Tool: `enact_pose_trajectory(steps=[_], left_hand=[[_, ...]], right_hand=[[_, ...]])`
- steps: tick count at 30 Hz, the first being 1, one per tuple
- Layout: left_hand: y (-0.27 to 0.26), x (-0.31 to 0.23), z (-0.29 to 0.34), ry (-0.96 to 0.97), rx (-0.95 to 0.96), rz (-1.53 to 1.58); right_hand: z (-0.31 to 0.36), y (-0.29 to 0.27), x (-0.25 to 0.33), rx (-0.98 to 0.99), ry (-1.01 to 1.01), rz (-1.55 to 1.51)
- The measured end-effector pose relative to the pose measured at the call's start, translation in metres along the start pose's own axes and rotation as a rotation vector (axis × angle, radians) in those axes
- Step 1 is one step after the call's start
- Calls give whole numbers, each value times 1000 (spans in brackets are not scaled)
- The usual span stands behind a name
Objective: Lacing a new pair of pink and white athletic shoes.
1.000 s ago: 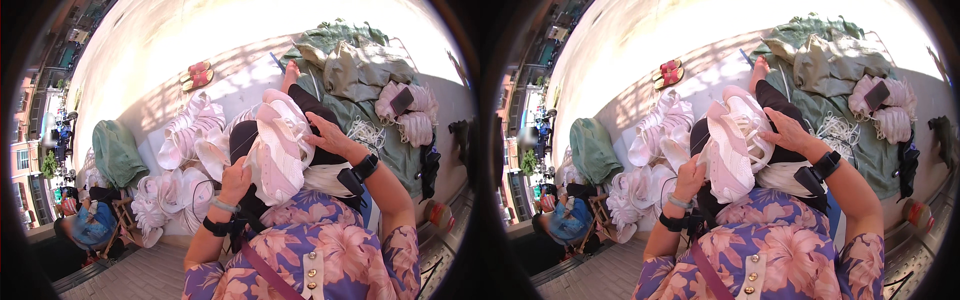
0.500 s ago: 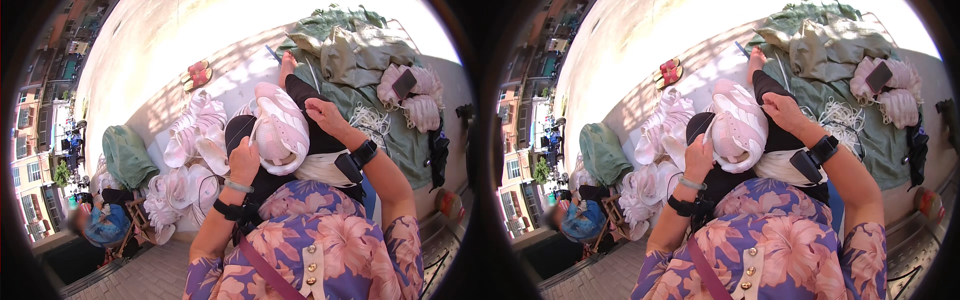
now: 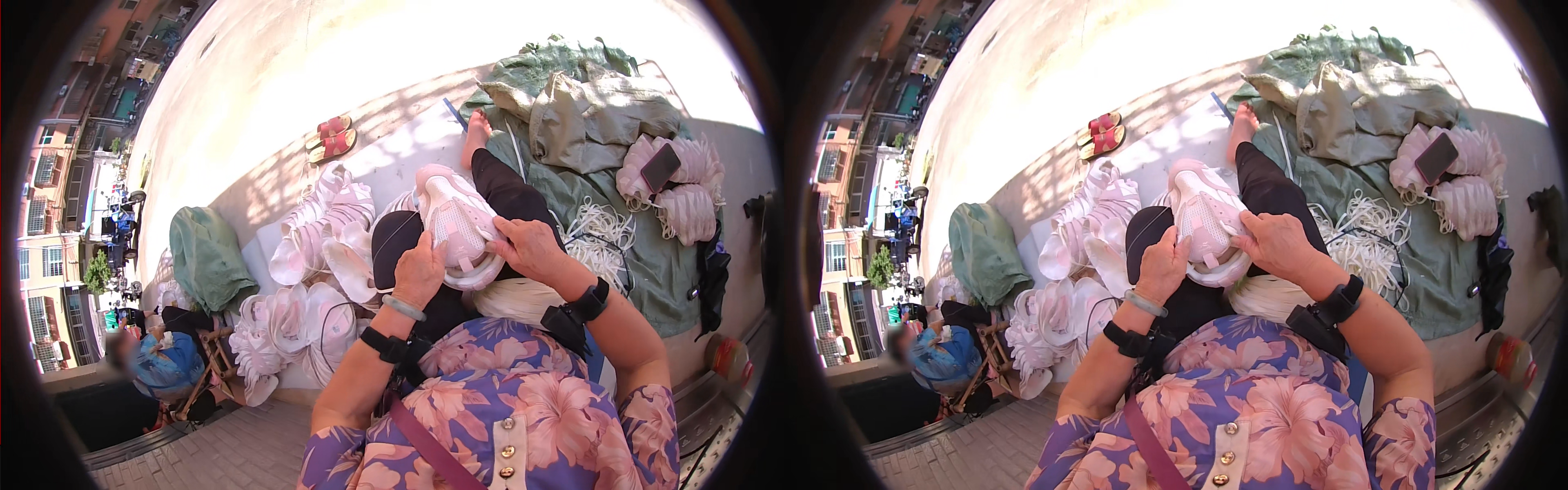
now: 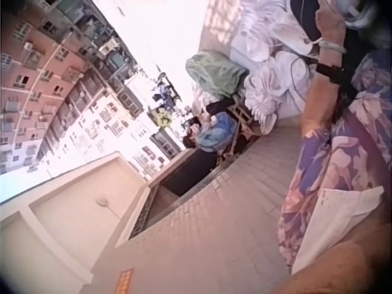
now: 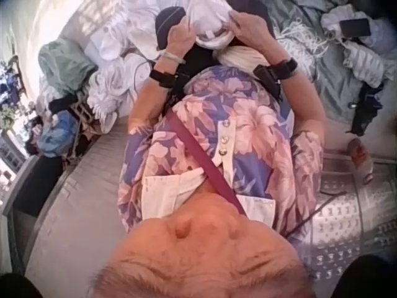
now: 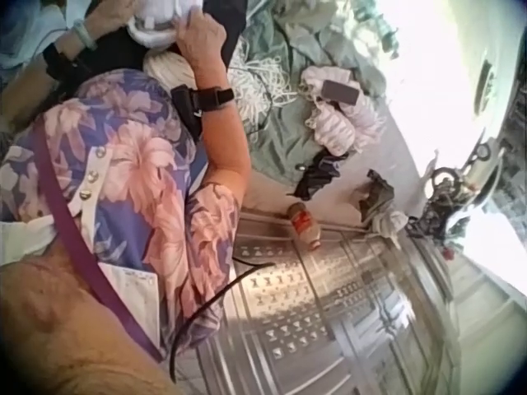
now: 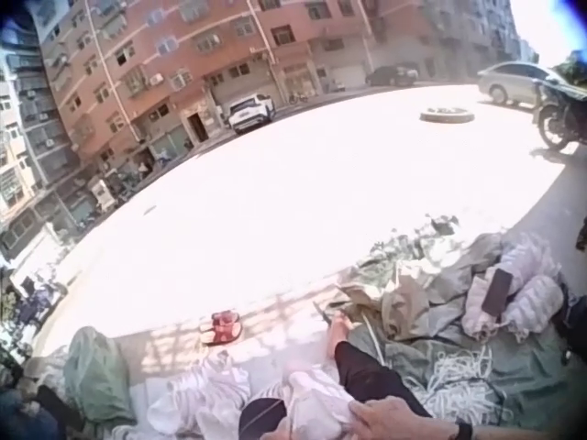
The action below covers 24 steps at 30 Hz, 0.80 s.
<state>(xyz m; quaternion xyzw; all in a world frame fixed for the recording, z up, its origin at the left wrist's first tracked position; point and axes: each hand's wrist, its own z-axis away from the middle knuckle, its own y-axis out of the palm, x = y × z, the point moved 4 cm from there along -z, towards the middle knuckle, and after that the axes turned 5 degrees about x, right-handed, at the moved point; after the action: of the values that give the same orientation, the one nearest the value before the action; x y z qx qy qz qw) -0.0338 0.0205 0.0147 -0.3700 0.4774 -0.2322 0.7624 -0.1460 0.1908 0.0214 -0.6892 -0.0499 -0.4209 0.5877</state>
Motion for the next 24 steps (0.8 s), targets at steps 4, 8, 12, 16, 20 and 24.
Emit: enact_pose_trajectory(steps=[4,8,12,16,20,24], left_hand=[[6,3,5,89,-39,14],[10,-4,17,45,121,-163],[9,-6,14,162,128,-63],[7,-9,13,113,149,-73],[-13,-31,21,242,187,-215],[-78,-51,26,407,-60,228]], right_hand=[[2,13,1,142,3,104],[9,29,3,404,66,84],[9,28,3,350,15,110],[9,31,7,352,113,88],[14,23,2,272,147,104],[13,-2,-15,347,181,-168]])
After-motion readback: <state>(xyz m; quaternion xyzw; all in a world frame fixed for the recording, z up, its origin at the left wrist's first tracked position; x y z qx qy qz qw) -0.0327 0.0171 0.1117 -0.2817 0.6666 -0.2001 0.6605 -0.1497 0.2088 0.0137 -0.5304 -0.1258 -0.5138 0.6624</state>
